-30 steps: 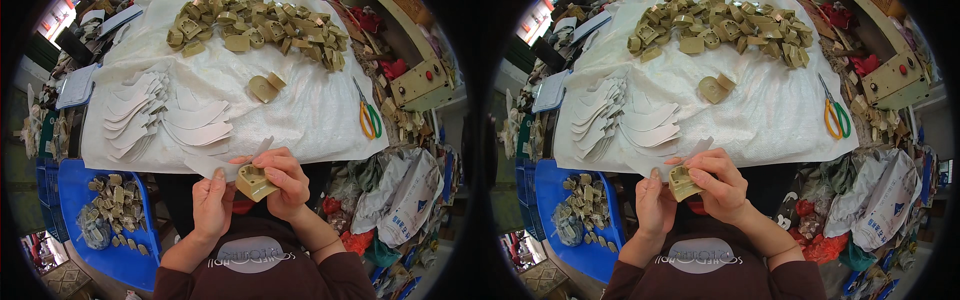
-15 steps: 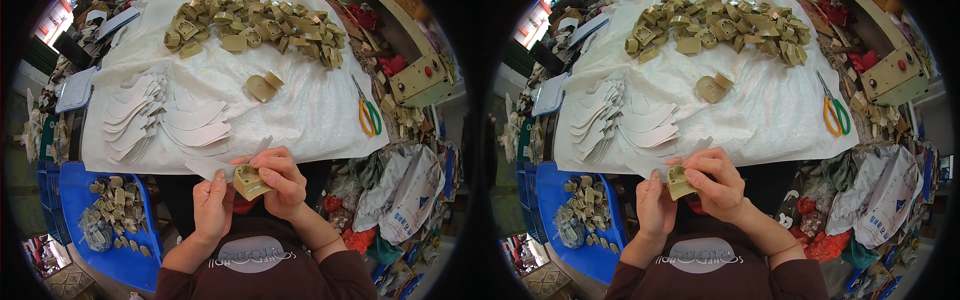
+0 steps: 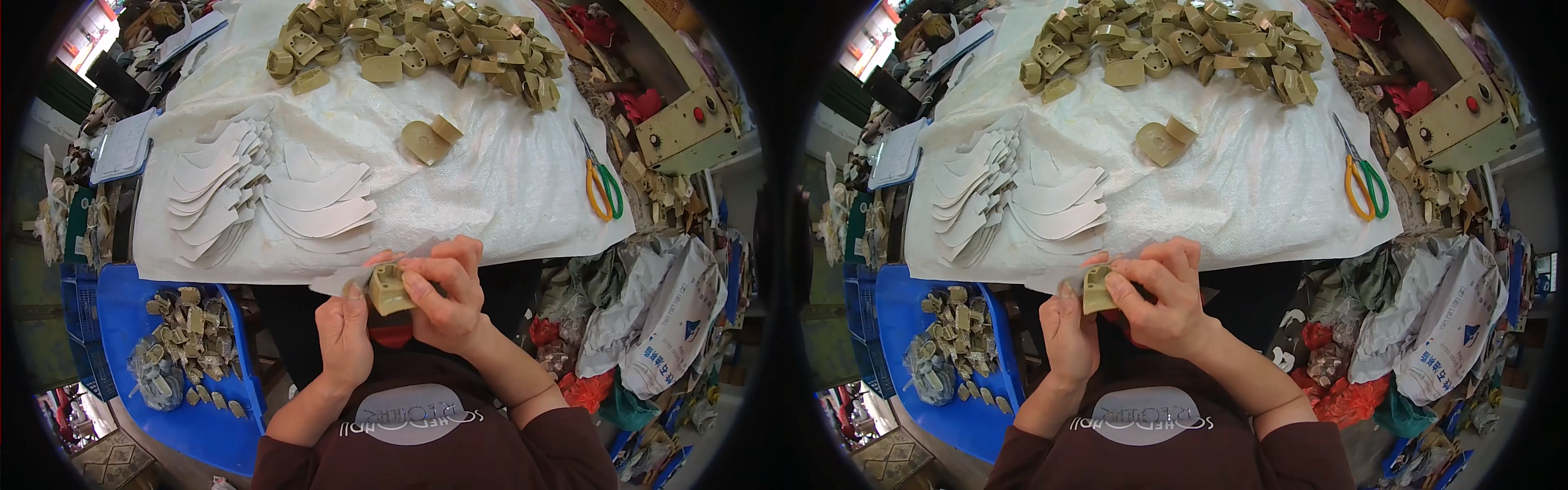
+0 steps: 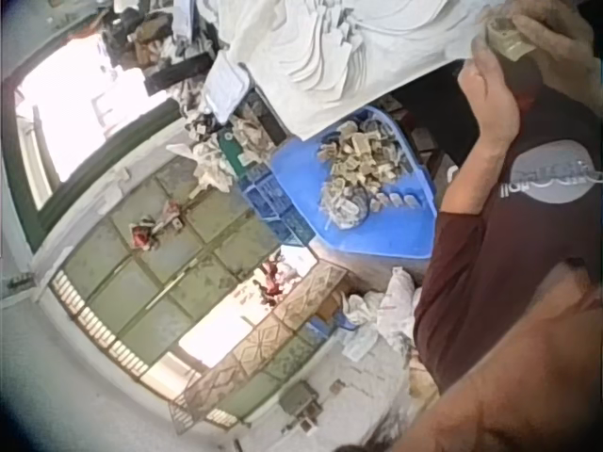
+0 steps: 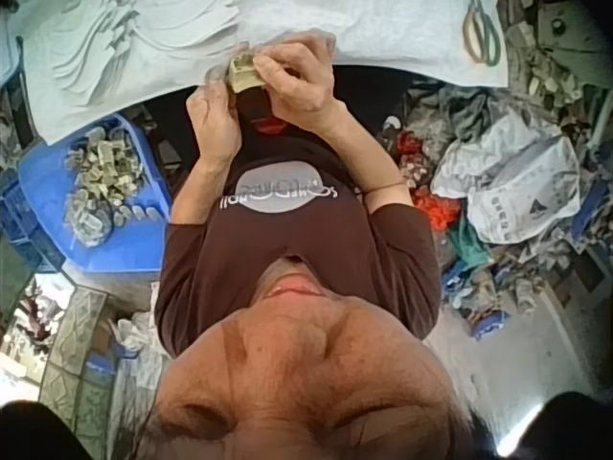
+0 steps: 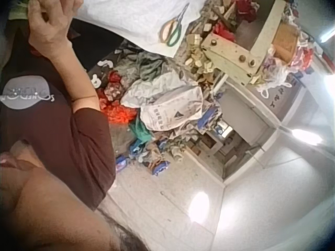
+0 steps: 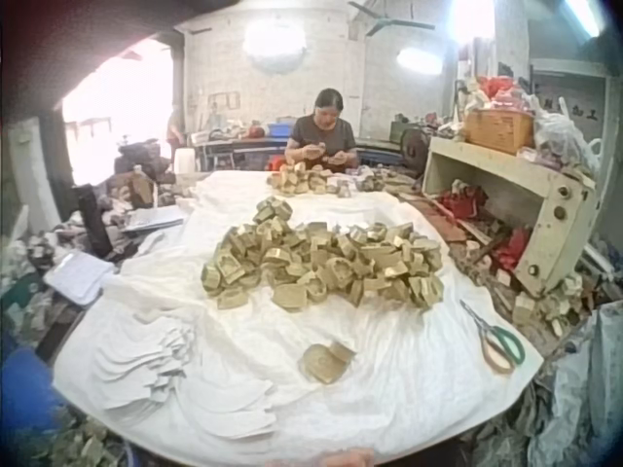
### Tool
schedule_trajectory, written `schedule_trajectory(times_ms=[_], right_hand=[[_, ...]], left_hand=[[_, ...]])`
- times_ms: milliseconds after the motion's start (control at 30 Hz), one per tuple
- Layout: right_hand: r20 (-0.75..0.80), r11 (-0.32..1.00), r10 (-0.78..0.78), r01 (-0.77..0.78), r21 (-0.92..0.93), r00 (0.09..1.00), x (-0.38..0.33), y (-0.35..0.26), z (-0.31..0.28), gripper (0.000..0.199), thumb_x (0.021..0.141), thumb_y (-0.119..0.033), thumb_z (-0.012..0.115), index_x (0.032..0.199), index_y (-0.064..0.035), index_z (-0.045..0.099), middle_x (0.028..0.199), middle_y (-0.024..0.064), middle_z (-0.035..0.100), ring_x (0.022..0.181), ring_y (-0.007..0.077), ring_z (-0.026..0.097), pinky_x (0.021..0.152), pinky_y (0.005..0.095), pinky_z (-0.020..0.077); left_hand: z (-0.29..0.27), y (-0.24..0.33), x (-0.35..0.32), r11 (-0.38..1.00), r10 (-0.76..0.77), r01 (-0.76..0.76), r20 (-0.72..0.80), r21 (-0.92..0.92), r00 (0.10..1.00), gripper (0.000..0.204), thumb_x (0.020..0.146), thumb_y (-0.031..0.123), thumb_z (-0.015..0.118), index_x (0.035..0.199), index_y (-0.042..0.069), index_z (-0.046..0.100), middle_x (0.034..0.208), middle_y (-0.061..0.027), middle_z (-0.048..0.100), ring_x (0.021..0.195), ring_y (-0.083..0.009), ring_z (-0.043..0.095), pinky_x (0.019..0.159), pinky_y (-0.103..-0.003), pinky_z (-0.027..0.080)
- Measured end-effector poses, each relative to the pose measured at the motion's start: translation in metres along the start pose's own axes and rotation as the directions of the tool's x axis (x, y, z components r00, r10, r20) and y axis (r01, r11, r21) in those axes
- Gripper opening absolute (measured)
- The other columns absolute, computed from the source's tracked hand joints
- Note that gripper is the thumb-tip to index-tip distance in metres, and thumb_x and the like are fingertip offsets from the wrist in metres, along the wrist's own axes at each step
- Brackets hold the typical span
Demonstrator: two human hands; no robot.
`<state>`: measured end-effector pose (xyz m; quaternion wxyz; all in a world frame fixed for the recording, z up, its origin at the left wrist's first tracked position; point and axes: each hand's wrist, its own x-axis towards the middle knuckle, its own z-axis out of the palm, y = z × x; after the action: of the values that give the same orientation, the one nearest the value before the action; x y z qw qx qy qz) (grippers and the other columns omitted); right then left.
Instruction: The person repeatedly picks up a beige plastic shoe component and a white paper template, aligns the template to the component, and presses them together. The person occasionally uses scissors to trim the paper. The assembled units are placed into a blue bin.
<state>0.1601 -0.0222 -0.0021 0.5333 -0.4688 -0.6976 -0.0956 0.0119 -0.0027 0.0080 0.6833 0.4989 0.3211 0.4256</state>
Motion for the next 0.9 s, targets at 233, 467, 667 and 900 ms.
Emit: schedule_trajectory(times_ms=[233,467,667,900], right_hand=[[0.079,0.996,0.055,-0.049,-0.074,0.995,0.005,-0.001,-0.011,0.034,0.061,-0.01,0.07,0.094,-0.0167,0.063,0.089,-0.0004,0.057,0.076,0.019,0.052,0.074,0.0405,0.0291],[0.356,0.98,0.153,-0.095,-0.175,0.922,0.015,-0.014,-0.024,0.034,0.061,-0.005,0.069,0.093,-0.0134,0.059,0.085,0.0005,0.052,0.074,0.0208,0.048,0.077,0.0437,0.0264],[0.353,0.979,0.175,-0.125,-0.159,0.919,0.011,-0.01,-0.022,0.034,0.061,-0.006,0.069,0.092,-0.0136,0.058,0.08,0.0011,0.048,0.072,0.0201,0.046,0.075,0.0418,0.0256],[0.241,0.957,0.213,-0.252,0.145,0.947,-0.002,0.011,-0.013,0.033,0.063,-0.001,0.069,0.093,-0.0117,0.058,0.08,0.0037,0.049,0.074,0.0211,0.047,0.076,0.0394,0.0272]], left_hand=[[-0.01,0.023,0.005,0.876,0.195,-0.133,-0.088,0.464,0.977,0.026,0.097,0.013,0.047,0.108,-0.005,0.063,0.091,-0.0081,0.067,0.073,-0.0064,0.055,0.067,-0.019,0.043],[-0.005,0.012,0.005,0.863,0.22,-0.162,-0.068,0.479,0.973,0.02,0.094,0.005,0.05,0.102,-0.005,0.065,0.087,-0.0106,0.067,0.077,-0.0097,0.058,0.07,-0.022,0.046],[-0.001,-0.003,0.004,0.71,0.426,-0.365,0.046,0.602,0.904,0.021,0.091,0.0,0.054,0.109,-0.004,0.063,0.091,-0.0129,0.065,0.077,-0.0152,0.06,0.07,-0.026,0.047],[-0.001,0.0,0.007,0.836,0.328,-0.303,0.026,0.458,0.944,0.019,0.086,0.0,0.06,0.105,0.0,0.065,0.089,-0.0117,0.061,0.08,-0.0218,0.059,0.071,-0.029,0.047]])
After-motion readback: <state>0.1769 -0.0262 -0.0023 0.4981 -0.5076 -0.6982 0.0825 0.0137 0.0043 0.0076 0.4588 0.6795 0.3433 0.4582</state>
